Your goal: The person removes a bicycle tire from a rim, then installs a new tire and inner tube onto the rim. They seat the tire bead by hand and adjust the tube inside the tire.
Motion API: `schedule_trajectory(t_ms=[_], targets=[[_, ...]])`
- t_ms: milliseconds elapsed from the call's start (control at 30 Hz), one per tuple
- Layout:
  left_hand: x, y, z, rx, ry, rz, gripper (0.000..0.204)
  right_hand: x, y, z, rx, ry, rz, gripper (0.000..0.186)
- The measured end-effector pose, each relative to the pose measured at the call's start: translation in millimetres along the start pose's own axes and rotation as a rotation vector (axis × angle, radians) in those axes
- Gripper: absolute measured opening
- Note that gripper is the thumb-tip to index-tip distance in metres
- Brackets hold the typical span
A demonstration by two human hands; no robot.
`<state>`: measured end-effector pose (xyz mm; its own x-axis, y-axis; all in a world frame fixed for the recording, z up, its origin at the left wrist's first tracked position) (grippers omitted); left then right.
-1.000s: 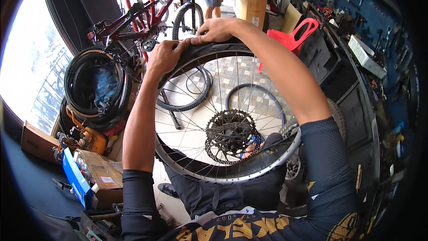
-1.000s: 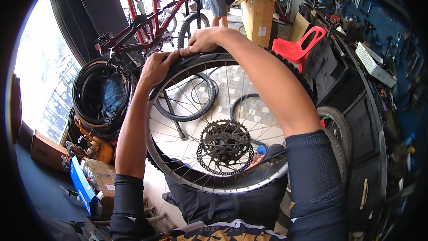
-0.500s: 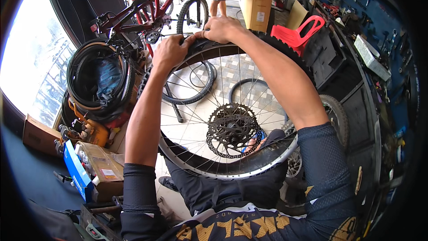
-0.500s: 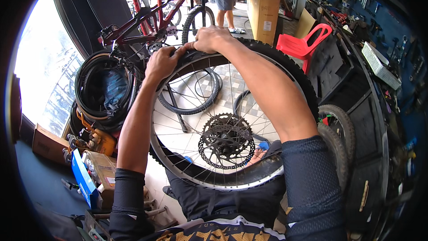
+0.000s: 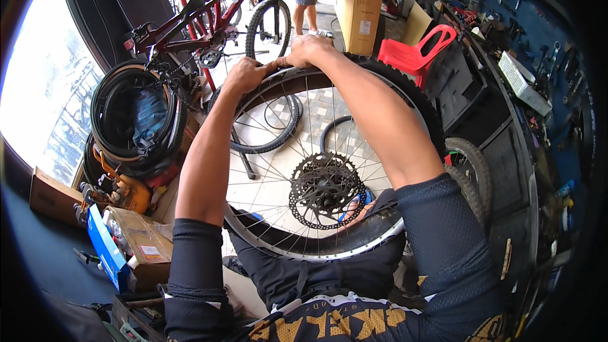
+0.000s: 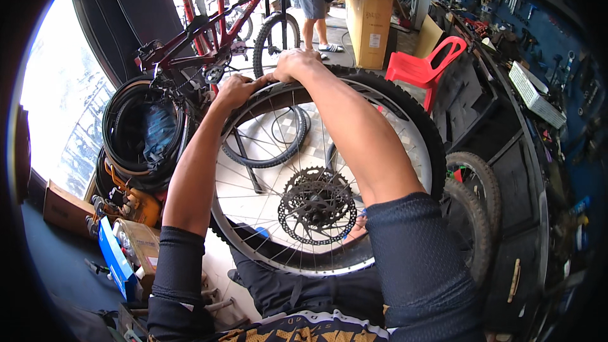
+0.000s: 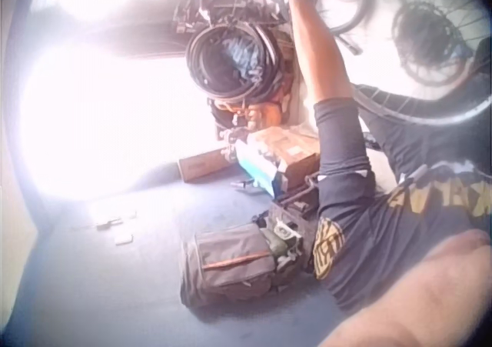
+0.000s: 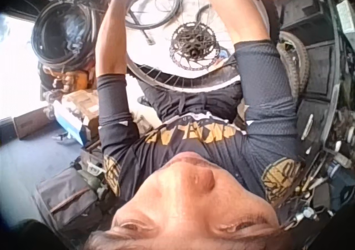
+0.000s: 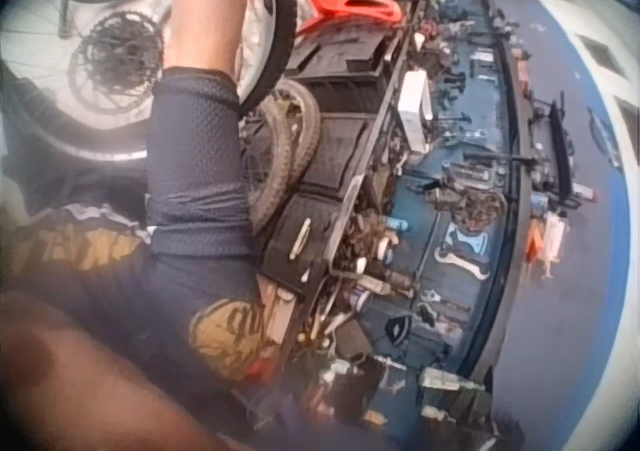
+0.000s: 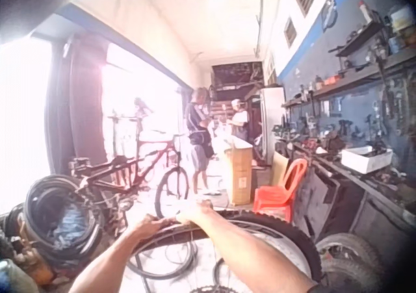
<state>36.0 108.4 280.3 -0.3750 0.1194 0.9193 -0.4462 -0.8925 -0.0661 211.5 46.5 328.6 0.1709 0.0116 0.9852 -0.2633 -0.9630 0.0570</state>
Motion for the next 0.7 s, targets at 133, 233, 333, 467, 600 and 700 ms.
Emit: schedule_trajectory(t_ms=[133,233,333,467,600,700], targets=[[3,1,-10,-0.143,0.209,0.04,0.07,6,6,8,0.111,-0.032,0.071,0.083],[17,10,-16,-0.235,0.42,-0.022,0.066,11,20,15,0.221,-0.119,0.107,0.08],[36,23,-28,-0.2,0.51,-0.063,0.067,17,35,11,0.247,-0.074,0.225,0.086],[51,43,-62,-0.237,0.361,-0.015,0.079,27,52,13,0.244,-0.119,0.192,0.09],[36,64,-106,-0.045,0.316,-0.26,0.085,39,62,14,0.314,0.004,0.243,0.1],[33,80,-111,-0.118,0.451,-0.094,0.077,49,55,17,0.409,0.04,0.196,0.106]])
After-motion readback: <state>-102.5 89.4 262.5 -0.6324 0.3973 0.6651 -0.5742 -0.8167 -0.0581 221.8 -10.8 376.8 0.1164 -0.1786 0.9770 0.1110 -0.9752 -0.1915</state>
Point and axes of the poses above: each hand's wrist, its own y-axis away from the middle knuckle, its own x-axis out of the back of the hand, z = x × y, the point moved 3 cm from there along -y, towards the middle knuckle, and after that the axes turned 5 degrees about -y, right-handed, at the moved point
